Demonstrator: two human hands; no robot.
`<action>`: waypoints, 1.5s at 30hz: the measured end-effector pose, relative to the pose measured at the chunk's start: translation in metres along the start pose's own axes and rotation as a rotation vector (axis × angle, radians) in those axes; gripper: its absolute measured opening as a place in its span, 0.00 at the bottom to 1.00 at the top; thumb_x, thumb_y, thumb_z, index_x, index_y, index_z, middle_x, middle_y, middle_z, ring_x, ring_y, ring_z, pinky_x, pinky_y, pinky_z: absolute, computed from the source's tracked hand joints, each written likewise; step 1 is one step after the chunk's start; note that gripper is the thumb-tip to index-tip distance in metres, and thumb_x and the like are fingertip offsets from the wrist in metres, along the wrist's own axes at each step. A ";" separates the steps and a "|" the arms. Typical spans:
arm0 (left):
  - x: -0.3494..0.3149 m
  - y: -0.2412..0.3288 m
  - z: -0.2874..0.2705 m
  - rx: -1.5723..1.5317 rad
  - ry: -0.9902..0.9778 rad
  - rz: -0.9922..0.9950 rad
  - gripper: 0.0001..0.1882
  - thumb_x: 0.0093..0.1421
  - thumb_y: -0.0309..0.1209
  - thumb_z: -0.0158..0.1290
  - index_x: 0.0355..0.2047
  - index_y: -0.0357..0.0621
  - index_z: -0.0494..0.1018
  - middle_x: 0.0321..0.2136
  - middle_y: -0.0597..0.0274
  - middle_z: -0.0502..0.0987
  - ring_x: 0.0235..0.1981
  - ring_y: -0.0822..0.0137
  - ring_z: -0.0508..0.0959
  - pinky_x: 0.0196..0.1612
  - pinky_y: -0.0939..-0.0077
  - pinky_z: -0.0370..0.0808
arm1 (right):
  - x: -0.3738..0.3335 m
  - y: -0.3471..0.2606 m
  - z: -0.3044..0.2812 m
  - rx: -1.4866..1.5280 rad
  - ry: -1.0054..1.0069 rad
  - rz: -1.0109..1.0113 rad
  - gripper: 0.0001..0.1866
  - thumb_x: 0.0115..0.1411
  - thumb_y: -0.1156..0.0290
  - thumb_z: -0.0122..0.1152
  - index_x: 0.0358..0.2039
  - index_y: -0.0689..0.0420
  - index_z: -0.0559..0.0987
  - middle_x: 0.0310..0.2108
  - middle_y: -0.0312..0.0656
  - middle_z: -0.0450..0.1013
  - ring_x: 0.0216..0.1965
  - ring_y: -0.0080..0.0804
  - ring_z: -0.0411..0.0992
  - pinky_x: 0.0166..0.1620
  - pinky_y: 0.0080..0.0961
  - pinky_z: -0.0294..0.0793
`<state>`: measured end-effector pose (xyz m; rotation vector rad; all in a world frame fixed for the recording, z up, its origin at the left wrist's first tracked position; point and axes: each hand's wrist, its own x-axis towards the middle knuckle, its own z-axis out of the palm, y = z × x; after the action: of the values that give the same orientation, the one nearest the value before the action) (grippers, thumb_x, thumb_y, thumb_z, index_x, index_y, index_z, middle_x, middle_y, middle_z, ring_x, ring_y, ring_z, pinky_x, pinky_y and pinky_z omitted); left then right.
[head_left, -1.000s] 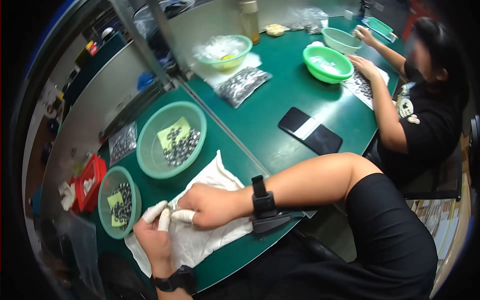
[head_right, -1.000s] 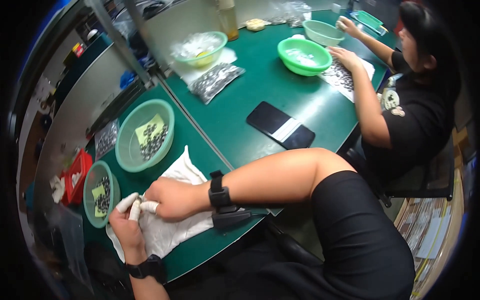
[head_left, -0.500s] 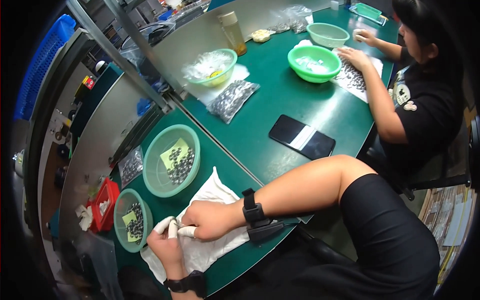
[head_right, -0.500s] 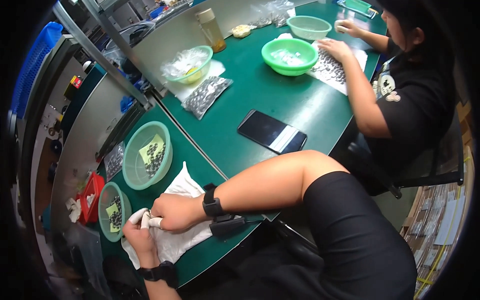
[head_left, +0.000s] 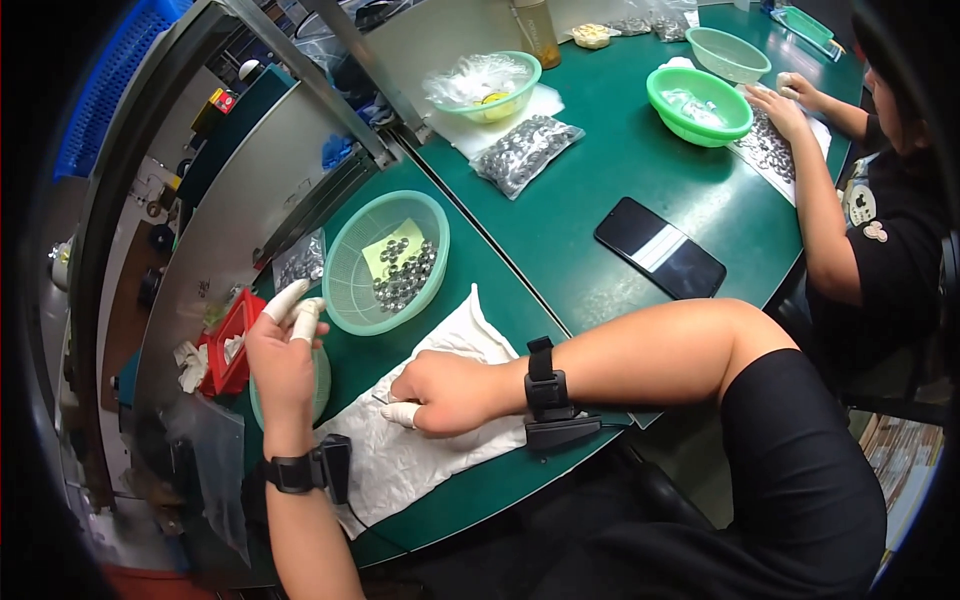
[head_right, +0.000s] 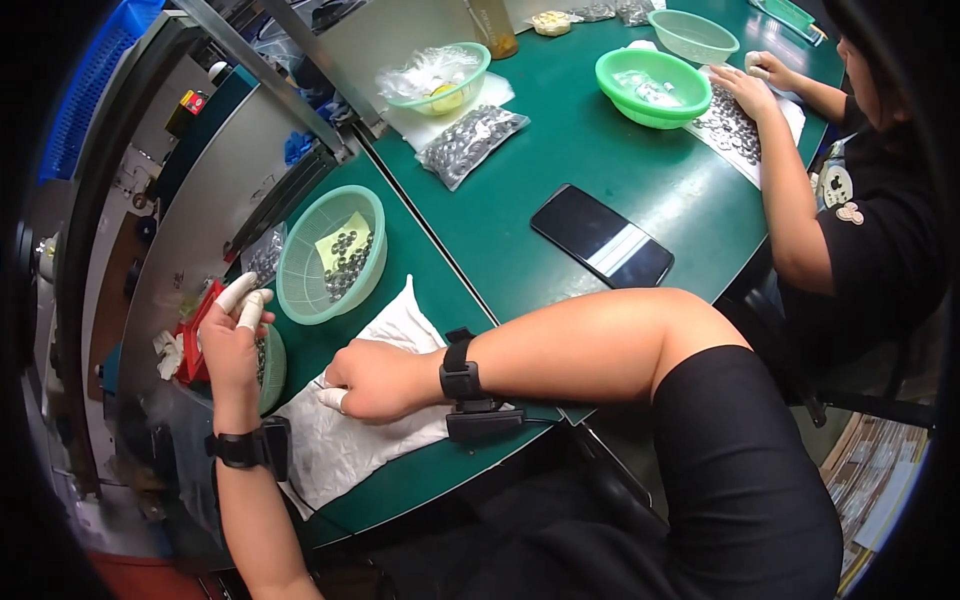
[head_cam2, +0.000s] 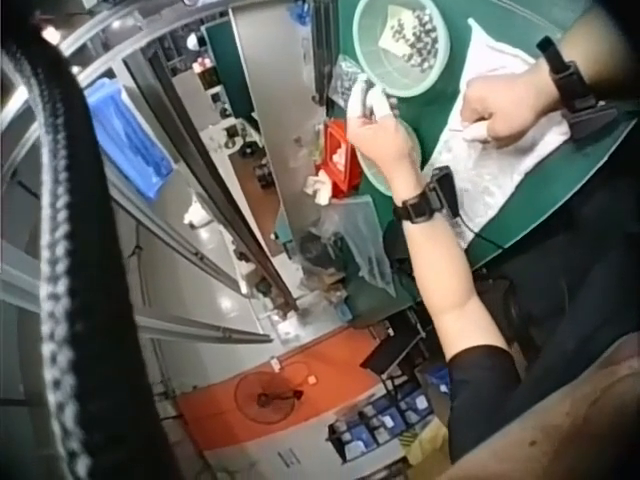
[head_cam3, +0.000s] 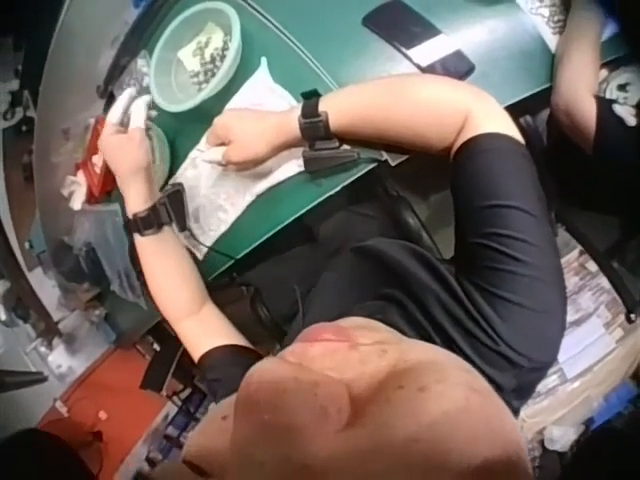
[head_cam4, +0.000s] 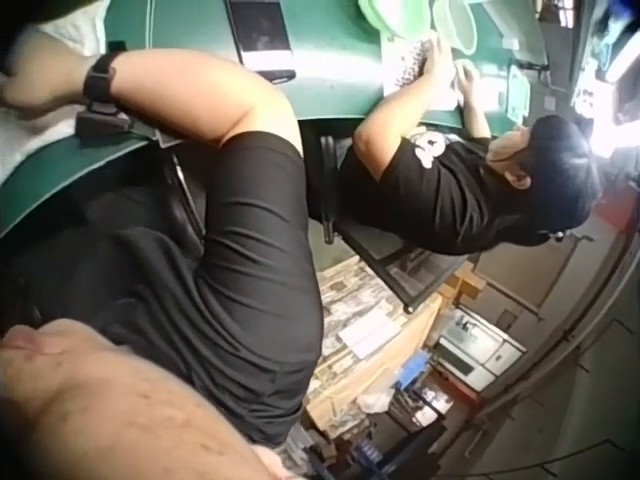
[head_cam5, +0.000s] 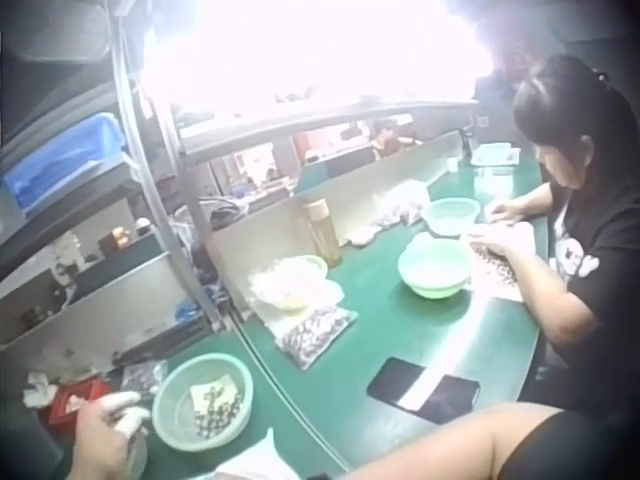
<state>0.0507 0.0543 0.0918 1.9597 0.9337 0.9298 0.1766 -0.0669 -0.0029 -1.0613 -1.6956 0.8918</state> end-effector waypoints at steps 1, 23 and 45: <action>0.002 -0.004 -0.009 0.010 -0.002 -0.005 0.14 0.59 0.21 0.52 0.46 0.34 0.74 0.31 0.62 0.78 0.26 0.77 0.75 0.28 0.87 0.69 | -0.001 0.000 0.001 -0.011 -0.006 0.015 0.20 0.61 0.61 0.52 0.17 0.62 0.71 0.17 0.52 0.68 0.21 0.50 0.66 0.28 0.41 0.64; 0.018 -0.084 -0.092 0.738 -0.622 0.145 0.18 0.46 0.23 0.61 0.40 0.39 0.75 0.31 0.64 0.76 0.27 0.73 0.73 0.31 0.81 0.71 | 0.006 0.019 0.014 0.035 0.100 -0.066 0.11 0.44 0.70 0.53 0.19 0.67 0.74 0.18 0.56 0.70 0.21 0.52 0.69 0.28 0.43 0.66; -0.003 -0.058 -0.108 0.852 -0.475 0.000 0.11 0.54 0.24 0.58 0.35 0.28 0.75 0.27 0.55 0.80 0.29 0.68 0.75 0.38 0.74 0.73 | -0.004 0.003 0.005 0.082 0.033 -0.001 0.17 0.53 0.65 0.53 0.16 0.66 0.71 0.14 0.50 0.68 0.18 0.43 0.65 0.25 0.39 0.63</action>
<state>-0.0574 0.1121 0.0898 2.7024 1.1358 -0.0092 0.1739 -0.0703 -0.0087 -1.0148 -1.6182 0.9303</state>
